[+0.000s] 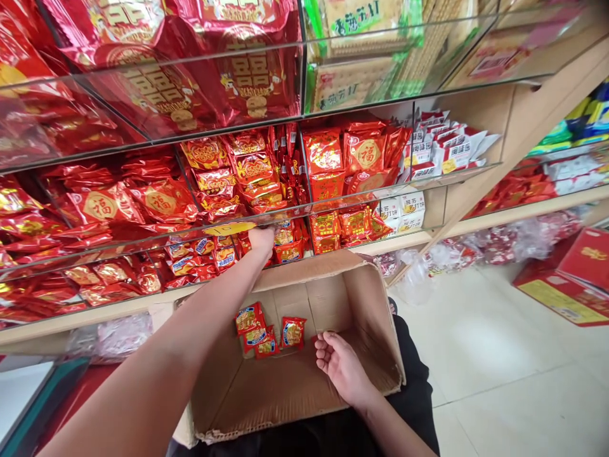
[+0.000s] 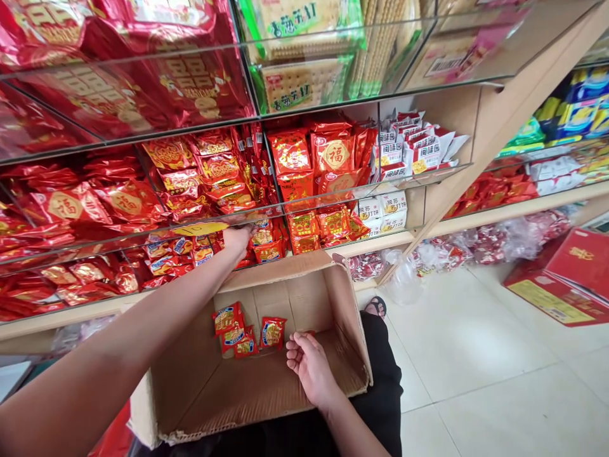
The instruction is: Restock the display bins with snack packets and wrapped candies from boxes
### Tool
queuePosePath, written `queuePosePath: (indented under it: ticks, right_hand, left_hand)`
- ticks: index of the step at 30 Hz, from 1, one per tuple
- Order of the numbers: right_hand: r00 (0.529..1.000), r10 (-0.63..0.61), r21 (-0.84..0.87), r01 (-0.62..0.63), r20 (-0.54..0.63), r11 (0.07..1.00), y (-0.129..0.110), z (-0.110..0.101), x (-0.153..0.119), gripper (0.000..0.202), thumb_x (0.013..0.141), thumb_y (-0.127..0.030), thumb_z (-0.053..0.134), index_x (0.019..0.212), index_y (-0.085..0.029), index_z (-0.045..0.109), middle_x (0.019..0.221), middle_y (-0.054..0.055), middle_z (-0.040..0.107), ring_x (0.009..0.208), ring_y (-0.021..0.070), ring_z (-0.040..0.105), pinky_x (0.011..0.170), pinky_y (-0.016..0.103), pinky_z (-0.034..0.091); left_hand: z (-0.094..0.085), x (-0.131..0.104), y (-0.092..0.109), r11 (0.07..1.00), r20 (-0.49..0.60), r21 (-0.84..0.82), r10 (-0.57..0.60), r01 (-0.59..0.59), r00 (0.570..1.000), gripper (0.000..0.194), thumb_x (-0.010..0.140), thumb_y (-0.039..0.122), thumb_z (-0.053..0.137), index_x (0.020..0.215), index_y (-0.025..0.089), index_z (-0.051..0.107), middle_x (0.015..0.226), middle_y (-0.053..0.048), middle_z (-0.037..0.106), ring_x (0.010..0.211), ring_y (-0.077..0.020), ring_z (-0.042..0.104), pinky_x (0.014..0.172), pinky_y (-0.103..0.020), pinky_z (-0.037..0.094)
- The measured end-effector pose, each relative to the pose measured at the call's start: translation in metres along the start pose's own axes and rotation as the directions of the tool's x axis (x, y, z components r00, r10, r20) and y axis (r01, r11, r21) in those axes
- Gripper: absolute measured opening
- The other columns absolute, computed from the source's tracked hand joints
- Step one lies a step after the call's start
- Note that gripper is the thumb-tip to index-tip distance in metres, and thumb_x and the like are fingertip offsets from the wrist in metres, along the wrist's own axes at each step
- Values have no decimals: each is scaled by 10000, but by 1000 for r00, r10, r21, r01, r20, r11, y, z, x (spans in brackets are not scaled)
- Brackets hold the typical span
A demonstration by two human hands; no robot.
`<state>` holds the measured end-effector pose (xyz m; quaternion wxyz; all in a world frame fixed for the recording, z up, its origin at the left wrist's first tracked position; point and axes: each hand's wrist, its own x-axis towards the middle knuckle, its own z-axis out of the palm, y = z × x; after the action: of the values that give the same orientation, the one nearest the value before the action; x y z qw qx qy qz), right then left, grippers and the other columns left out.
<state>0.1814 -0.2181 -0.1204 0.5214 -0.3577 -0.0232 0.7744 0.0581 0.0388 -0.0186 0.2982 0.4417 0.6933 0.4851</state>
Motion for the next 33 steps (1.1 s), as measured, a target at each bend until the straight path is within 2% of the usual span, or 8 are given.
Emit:
queuePosePath:
  ticks: [4, 8, 10, 13, 16, 20, 27, 33]
  right_hand:
    - [1000, 17, 11, -17, -10, 1000, 0, 0, 1, 145, 656, -288, 598, 734, -172, 561, 656, -8, 593, 557, 75, 520, 518, 193, 385]
    - [1000, 23, 17, -23, -17, 1000, 0, 0, 1, 129, 660, -280, 594, 727, -174, 563, 653, -8, 593, 557, 77, 520, 519, 196, 386]
    - [999, 24, 12, -24, -22, 1000, 0, -1, 1, 128, 655, -284, 597, 721, -179, 564, 647, -11, 593, 555, 78, 520, 519, 196, 385]
    - [999, 28, 1, -28, -26, 1000, 1, -2, 2, 132, 651, -289, 599, 719, -182, 565, 651, -13, 595, 559, 78, 522, 523, 197, 386]
    - [999, 33, -2, -33, -39, 999, 2, -1, 2, 132, 650, -286, 600, 721, -180, 564, 651, -12, 594, 558, 77, 520, 523, 197, 387]
    - [998, 26, 2, -26, -48, 1000, 1, -1, 1, 125, 657, -279, 596, 723, -177, 565, 653, -8, 593, 554, 77, 517, 516, 196, 386]
    - [997, 19, 16, -17, -80, 1000, -2, -1, 2, 128, 634, -277, 614, 709, -187, 562, 632, -20, 596, 539, 76, 516, 507, 195, 381]
    - [996, 34, 50, -29, -86, 998, -4, -2, 4, 141, 630, -272, 618, 719, -175, 566, 624, -13, 595, 531, 73, 519, 502, 193, 387]
  left_hand:
    - [-6, -3, -6, 972, 27, 220, 84, -88, 996, 245, 733, 330, 516, 819, 105, 562, 763, -29, 607, 671, -127, 572, 614, -286, 462]
    - [-12, -2, -5, 883, 11, 447, 155, -143, 988, 335, 624, 403, 583, 759, 96, 599, 783, -122, 622, 755, -239, 580, 659, -316, 430]
    - [-14, -1, -3, 825, 33, 538, 187, -176, 982, 348, 641, 438, 540, 767, 120, 606, 811, -138, 622, 791, -262, 574, 683, -325, 417]
    - [-16, -3, 0, 733, 136, 632, 213, -250, 968, 331, 696, 452, 454, 720, 164, 614, 761, -114, 636, 786, -250, 578, 685, -316, 412]
    - [-16, -9, 3, 639, 257, 686, 233, -347, 938, 332, 706, 468, 431, 730, 193, 616, 789, -97, 640, 814, -243, 569, 701, -317, 405]
    - [-13, -13, 8, 529, 365, 727, 241, -437, 899, 347, 705, 470, 432, 860, 211, 603, 879, -106, 629, 853, -256, 555, 730, -338, 391]
    - [1, 4, 19, 422, 351, 812, 199, -403, 915, 443, 730, 482, 358, 951, 174, 588, 1014, -154, 581, 951, -321, 501, 765, -404, 364]
    - [0, 4, 14, 382, 392, 817, 182, -432, 902, 501, 694, 530, 372, 897, 139, 610, 914, -167, 617, 866, -332, 541, 724, -408, 383]
